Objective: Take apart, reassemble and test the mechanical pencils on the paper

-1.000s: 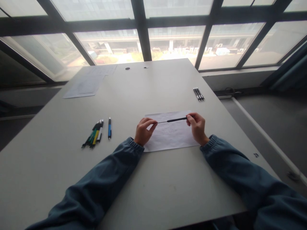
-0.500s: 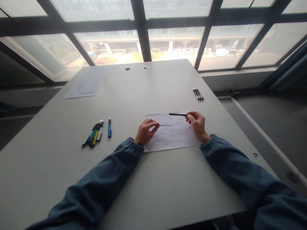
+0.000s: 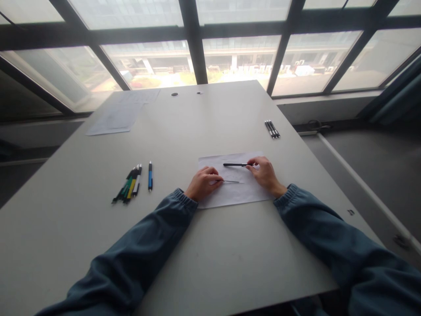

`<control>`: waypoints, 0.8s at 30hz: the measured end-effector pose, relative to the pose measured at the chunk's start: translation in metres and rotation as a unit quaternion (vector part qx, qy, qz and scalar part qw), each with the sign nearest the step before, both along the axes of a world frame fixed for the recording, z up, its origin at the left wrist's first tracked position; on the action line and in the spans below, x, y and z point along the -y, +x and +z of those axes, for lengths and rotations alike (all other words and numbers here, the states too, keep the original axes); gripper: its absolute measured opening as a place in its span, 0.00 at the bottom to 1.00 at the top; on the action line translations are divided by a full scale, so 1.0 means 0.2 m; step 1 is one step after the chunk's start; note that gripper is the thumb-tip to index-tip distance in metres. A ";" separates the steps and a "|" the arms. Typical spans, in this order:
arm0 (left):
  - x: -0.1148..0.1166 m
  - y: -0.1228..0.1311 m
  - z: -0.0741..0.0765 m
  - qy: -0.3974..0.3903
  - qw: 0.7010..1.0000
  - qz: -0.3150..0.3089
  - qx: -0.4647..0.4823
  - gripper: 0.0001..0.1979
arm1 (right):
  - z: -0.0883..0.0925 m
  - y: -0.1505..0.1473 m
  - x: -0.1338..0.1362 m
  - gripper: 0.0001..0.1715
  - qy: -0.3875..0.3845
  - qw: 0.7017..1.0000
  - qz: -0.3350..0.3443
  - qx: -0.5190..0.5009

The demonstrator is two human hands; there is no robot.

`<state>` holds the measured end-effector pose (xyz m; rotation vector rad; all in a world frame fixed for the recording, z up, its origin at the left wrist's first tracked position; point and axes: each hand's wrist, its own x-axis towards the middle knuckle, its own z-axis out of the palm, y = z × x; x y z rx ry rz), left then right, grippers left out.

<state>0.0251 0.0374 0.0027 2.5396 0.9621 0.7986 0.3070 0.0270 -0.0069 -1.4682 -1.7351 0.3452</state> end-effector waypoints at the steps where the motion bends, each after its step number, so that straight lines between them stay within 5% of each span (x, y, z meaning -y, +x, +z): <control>1: 0.00 0.00 0.00 0.000 1.000 -0.001 -0.001 0.07 | 0.00 0.01 0.00 0.02 0.008 1.000 0.001 0.021; 9: -0.01 0.00 0.00 0.002 1.000 -0.003 0.000 0.07 | -0.02 0.02 0.00 0.02 -0.013 0.995 -0.010 0.102; 14: -0.01 0.00 0.00 0.001 1.000 -0.004 0.005 0.06 | 0.02 0.00 0.03 0.07 0.042 0.993 -0.019 0.112; 24: -0.01 0.00 0.00 0.056 0.997 0.015 0.043 0.03 | 0.07 -0.09 0.10 0.06 0.090 0.960 0.231 0.132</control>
